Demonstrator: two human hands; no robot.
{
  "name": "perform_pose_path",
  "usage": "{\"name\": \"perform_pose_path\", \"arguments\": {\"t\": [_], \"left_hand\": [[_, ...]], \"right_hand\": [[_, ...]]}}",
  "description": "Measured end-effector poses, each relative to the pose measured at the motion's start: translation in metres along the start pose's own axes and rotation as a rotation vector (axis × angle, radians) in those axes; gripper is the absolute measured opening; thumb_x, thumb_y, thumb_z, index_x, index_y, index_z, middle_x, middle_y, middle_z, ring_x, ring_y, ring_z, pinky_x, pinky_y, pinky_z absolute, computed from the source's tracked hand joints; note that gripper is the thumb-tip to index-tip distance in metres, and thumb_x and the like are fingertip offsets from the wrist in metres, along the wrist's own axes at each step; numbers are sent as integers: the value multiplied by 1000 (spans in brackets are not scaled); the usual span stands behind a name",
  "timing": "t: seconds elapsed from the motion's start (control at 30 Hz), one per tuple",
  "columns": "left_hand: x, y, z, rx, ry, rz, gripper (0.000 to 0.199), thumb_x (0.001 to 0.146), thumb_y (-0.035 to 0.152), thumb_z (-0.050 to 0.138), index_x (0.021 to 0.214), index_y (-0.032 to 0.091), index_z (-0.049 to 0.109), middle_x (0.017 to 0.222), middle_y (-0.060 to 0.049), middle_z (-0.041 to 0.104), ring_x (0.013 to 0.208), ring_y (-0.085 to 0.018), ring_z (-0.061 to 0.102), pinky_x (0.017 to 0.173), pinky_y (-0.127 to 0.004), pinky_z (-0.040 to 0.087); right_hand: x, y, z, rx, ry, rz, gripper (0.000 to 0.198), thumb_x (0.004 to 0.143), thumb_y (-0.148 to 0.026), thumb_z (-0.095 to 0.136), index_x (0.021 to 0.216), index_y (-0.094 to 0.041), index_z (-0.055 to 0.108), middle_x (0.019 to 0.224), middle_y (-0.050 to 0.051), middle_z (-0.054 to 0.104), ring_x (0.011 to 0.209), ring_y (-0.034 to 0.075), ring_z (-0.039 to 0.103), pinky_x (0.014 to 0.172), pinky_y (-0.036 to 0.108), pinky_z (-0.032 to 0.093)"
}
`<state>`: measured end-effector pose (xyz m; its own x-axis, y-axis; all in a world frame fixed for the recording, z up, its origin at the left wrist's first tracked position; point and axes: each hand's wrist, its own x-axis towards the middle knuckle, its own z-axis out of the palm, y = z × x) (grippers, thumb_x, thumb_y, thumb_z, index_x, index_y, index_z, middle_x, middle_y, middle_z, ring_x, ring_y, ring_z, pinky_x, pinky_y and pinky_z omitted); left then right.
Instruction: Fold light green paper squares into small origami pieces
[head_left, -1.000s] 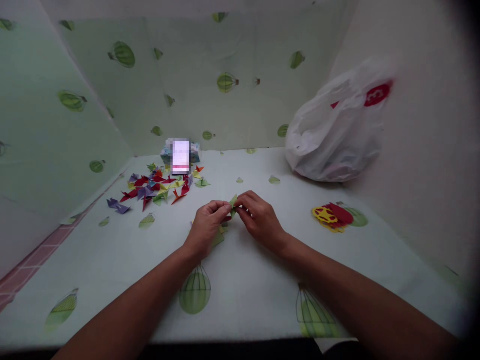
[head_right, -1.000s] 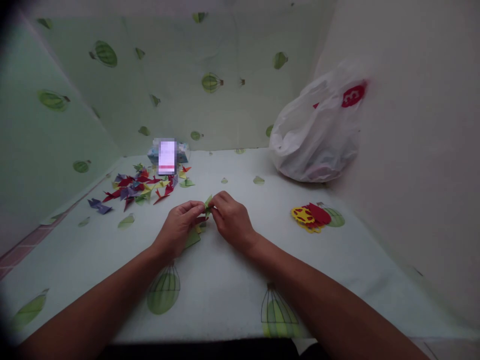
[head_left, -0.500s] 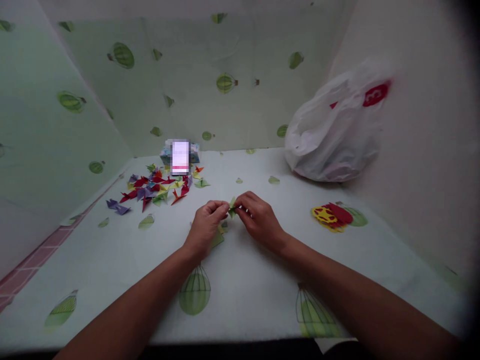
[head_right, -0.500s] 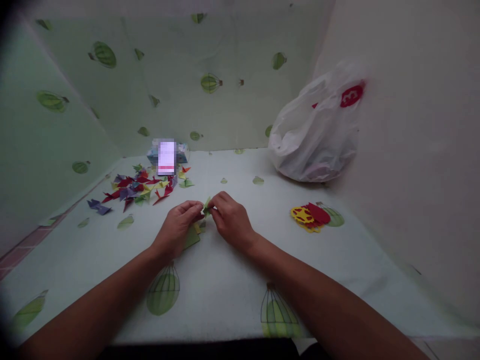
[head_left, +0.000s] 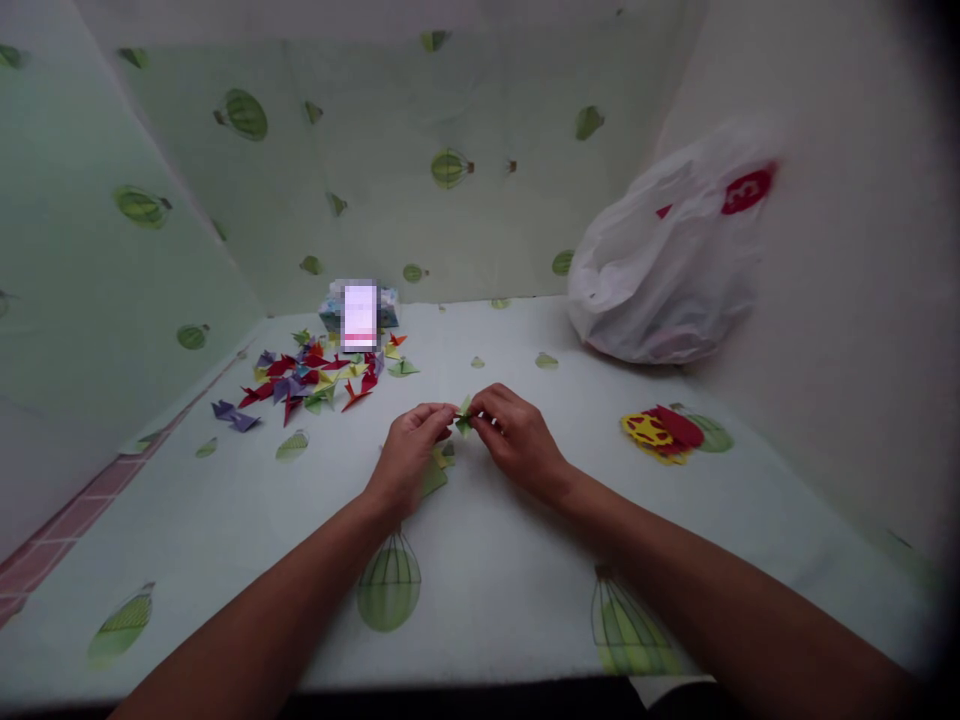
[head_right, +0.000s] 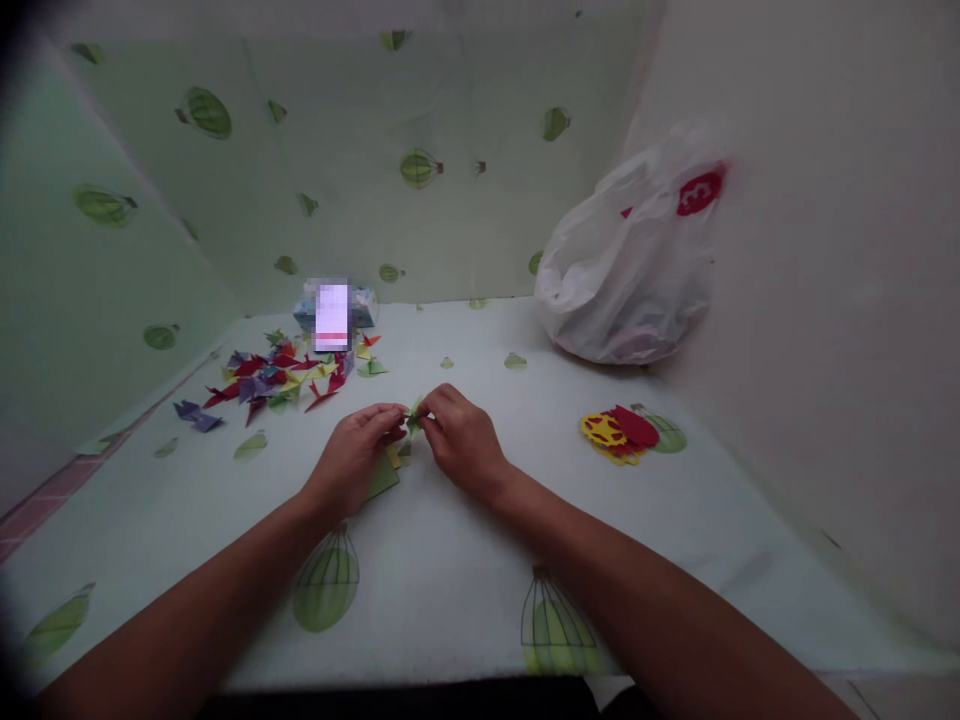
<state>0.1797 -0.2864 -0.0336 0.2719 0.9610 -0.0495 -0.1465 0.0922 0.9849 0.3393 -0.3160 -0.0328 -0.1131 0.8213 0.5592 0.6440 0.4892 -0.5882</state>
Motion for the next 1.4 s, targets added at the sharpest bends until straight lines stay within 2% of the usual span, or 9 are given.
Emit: {"name": "perform_pose_path", "arguments": {"t": [0.27, 0.4, 0.57, 0.73, 1.0, 1.1, 1.17, 1.23, 1.4], "left_hand": [[-3, 6, 1, 35, -14, -21, 15, 71, 24, 72, 83, 18, 68, 83, -1, 63, 76, -13, 54, 76, -28, 41], [-5, 8, 2, 43, -42, 18, 18, 70, 24, 74, 84, 18, 64, 84, 0, 62, 78, -13, 55, 75, -26, 41], [-4, 5, 1, 22, -78, 25, 32, 71, 23, 76, 100, 22, 63, 85, 1, 64, 77, -12, 57, 71, -25, 41], [-2, 3, 0, 9, -64, 38, 23, 70, 25, 77, 89, 18, 67, 85, 0, 65, 78, -13, 58, 76, -27, 44], [10, 7, -9, 36, 31, 108, 24, 67, 26, 77, 86, 16, 67, 82, -1, 66, 75, -13, 58, 76, -29, 46], [23, 7, -22, 141, 86, 160, 24, 69, 27, 72, 89, 16, 65, 83, -2, 66, 76, -14, 59, 77, -29, 48], [34, 6, -34, 365, 170, 202, 22, 74, 29, 65, 91, 16, 64, 85, -3, 67, 76, -14, 61, 77, -29, 49], [45, 4, -48, 465, 231, 206, 20, 75, 28, 63, 91, 16, 64, 86, -4, 68, 76, -15, 61, 76, -30, 49], [63, 1, -80, 768, 387, 181, 11, 70, 18, 65, 80, 18, 69, 86, -5, 69, 81, -20, 60, 77, -31, 43]], "right_hand": [[0, -1, 0, 12, 30, 13, 13, 87, -7, 54, 83, -19, 59, 86, 4, 60, 78, 16, 57, 69, 28, 43], [0, -1, 0, 26, 37, 19, 13, 87, -7, 54, 82, -19, 59, 85, 4, 60, 77, 16, 56, 68, 28, 42], [1, -2, 1, 40, 33, 31, 15, 86, -6, 54, 83, -19, 60, 85, 4, 60, 77, 16, 57, 68, 28, 43], [1, -2, 1, 93, 52, 34, 12, 87, -8, 55, 84, -19, 61, 84, 3, 61, 75, 15, 58, 67, 27, 45], [1, -4, -1, 116, 94, 108, 5, 89, -16, 56, 90, -19, 60, 90, 5, 64, 69, 13, 60, 63, 27, 48], [1, -4, -1, 123, 94, 116, 5, 90, -17, 55, 90, -18, 60, 89, 5, 64, 69, 14, 60, 62, 28, 48], [1, -4, -2, 128, 97, 117, 6, 90, -18, 54, 90, -18, 60, 89, 5, 65, 69, 15, 60, 62, 28, 48], [1, -4, -2, 131, 102, 118, 6, 90, -19, 54, 90, -19, 60, 89, 6, 65, 69, 15, 61, 62, 29, 48], [0, -4, -4, 136, 110, 126, 8, 91, -22, 54, 90, -19, 61, 88, 6, 66, 69, 16, 61, 60, 30, 48]]}}
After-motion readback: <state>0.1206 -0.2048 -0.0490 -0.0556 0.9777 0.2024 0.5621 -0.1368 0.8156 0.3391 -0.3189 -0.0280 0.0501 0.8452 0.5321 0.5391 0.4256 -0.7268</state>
